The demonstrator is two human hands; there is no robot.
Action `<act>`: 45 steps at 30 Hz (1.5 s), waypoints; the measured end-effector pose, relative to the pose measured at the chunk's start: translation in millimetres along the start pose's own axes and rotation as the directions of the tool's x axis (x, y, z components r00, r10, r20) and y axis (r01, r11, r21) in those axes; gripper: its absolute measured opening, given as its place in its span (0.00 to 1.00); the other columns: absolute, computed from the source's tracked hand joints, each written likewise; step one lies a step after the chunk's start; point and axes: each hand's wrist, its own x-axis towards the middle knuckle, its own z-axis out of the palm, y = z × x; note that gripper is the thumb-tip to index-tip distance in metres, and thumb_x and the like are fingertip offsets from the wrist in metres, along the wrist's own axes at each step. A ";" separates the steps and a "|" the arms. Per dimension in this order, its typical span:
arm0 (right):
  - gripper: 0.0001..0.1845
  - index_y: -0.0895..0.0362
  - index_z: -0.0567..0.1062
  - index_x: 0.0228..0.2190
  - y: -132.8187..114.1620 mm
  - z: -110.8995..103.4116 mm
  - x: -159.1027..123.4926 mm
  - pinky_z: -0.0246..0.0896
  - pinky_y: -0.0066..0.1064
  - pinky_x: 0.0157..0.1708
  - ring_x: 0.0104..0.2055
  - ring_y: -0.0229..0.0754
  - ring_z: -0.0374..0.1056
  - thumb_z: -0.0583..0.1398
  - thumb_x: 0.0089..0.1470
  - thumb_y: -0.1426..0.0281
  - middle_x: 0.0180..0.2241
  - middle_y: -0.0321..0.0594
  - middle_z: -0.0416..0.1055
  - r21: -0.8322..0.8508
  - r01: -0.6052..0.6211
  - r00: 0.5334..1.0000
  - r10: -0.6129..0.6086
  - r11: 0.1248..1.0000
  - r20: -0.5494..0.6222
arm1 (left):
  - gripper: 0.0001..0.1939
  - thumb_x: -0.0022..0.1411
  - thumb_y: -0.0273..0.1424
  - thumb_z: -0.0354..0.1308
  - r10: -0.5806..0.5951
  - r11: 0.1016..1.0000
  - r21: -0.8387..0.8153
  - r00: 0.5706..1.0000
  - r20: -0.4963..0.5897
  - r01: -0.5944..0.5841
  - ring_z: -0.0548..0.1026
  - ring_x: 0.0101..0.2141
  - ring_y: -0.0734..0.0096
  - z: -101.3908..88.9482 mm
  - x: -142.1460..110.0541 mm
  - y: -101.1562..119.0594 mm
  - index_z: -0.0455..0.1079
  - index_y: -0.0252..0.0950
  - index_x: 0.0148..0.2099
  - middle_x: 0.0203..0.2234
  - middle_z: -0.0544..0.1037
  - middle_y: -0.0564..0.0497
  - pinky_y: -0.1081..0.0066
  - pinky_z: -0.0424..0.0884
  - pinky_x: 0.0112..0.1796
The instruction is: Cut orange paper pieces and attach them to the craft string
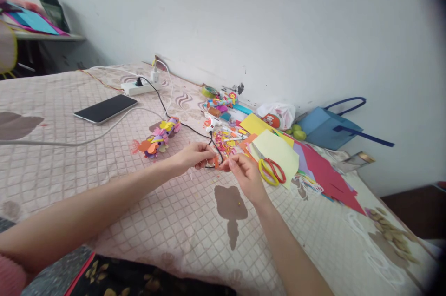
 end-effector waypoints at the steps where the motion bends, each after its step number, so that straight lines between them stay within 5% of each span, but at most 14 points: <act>1: 0.13 0.57 0.69 0.28 2.8 -0.6 -0.4 0.64 0.33 0.35 0.30 0.38 0.68 0.54 0.57 0.61 0.28 0.38 0.71 0.010 -0.038 0.999 0.038 0.999 -0.006 | 0.11 0.52 0.34 0.58 0.002 1.000 0.001 1.000 -0.007 -0.002 0.59 0.14 0.85 -0.6 0.6 -0.8 0.63 0.32 0.25 0.17 0.68 0.55 0.81 0.52 0.15; 7: 0.09 0.56 0.67 0.29 17.5 6.0 2.4 0.64 0.28 0.27 0.29 0.37 0.67 0.58 0.53 0.63 0.28 0.36 0.69 0.102 -0.097 0.976 0.115 0.990 -0.186 | 0.11 0.52 0.34 0.58 -0.009 1.000 0.007 1.000 0.014 0.009 0.59 0.14 0.85 2.3 0.8 -2.8 0.63 0.32 0.25 0.16 0.68 0.55 0.80 0.52 0.15; 16: 0.11 0.55 0.64 0.29 24.9 17.4 5.2 0.60 0.27 0.25 0.25 0.34 0.66 0.63 0.45 0.71 0.25 0.30 0.68 0.424 -0.258 0.955 0.294 0.868 -0.021 | 0.10 0.53 0.34 0.58 0.072 0.996 0.040 0.996 0.054 -0.074 0.60 0.15 0.84 5.6 -2.8 -3.2 0.66 0.31 0.32 0.17 0.68 0.57 0.80 0.55 0.16; 37: 0.12 0.54 0.64 0.31 20.9 17.2 3.0 0.60 0.28 0.28 0.27 0.34 0.65 0.62 0.43 0.73 0.27 0.31 0.68 0.428 -0.290 0.950 0.310 0.856 0.024 | 0.08 0.53 0.31 0.60 0.114 0.993 -0.014 0.988 0.100 -0.113 0.64 0.19 0.82 3.7 0.6 -8.7 0.68 0.31 0.33 0.21 0.71 0.54 0.79 0.58 0.19; 45: 0.13 0.54 0.64 0.32 21.2 17.2 2.2 0.61 0.28 0.28 0.27 0.35 0.65 0.62 0.43 0.73 0.26 0.31 0.68 0.409 -0.300 0.950 0.307 0.862 0.050 | 0.09 0.51 0.32 0.62 -0.011 0.990 -0.139 0.991 0.131 0.029 0.62 0.17 0.85 3.7 -0.2 -7.1 0.68 0.31 0.31 0.19 0.71 0.54 0.79 0.56 0.19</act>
